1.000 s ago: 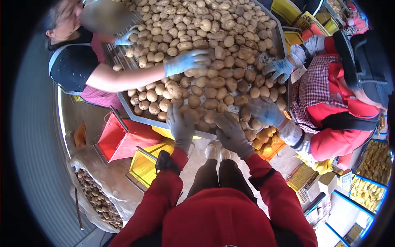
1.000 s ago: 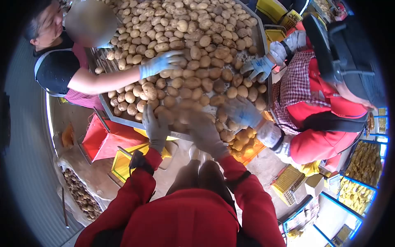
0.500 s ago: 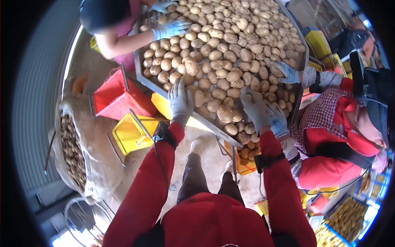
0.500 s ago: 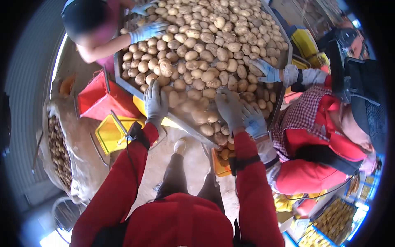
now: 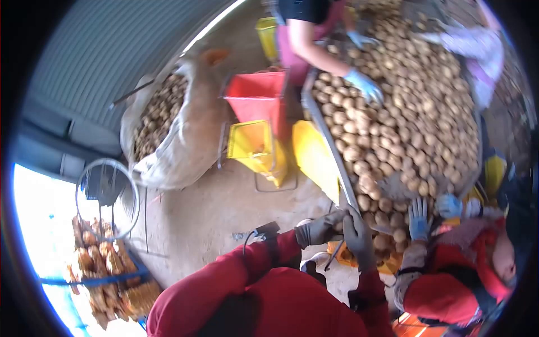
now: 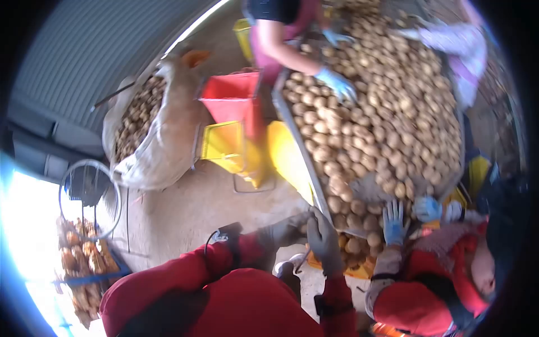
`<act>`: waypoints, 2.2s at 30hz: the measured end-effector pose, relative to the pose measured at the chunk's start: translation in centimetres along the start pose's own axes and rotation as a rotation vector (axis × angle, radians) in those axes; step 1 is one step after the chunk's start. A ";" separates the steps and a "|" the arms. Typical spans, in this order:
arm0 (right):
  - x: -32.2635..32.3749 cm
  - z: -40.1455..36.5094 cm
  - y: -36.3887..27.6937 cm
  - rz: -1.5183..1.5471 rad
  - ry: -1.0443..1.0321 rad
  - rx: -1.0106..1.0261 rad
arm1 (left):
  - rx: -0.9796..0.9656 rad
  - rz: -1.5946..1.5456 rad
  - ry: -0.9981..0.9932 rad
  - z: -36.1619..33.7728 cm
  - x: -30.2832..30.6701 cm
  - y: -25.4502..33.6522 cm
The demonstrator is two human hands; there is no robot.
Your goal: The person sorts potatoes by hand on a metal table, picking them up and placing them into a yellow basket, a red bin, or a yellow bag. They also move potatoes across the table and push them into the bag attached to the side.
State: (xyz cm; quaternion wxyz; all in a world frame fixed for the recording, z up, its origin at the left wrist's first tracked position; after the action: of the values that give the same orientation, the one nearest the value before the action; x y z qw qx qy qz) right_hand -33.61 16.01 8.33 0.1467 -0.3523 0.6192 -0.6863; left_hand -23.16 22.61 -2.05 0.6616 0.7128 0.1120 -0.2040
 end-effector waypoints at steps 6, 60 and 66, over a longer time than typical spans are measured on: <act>2.9 -4.1 5.0 -0.101 0.341 -0.147 | -0.274 0.754 0.116 -1.9 17.9 2.3; 12.0 2.8 14.2 -0.058 0.260 -0.103 | 0.009 0.979 1.153 16.8 17.1 6.4; 13.4 4.1 6.0 0.011 0.090 -0.095 | 0.057 1.011 1.147 16.0 17.4 5.9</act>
State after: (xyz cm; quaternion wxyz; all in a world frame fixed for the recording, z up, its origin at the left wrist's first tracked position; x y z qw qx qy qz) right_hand -41.72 3.27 6.63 0.1055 -0.3244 0.6590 -0.6703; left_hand -7.41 4.32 -5.00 0.4942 0.6884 0.0928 0.5228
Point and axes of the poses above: each hand's wrist, its own z-axis towards the middle knuckle, its own x-axis out of the back of the hand, y = z × x, the point moved 9 cm from there along z, towards the middle knuckle, and after that the axes turned 7 degrees about -y, right-handed, at the moved point
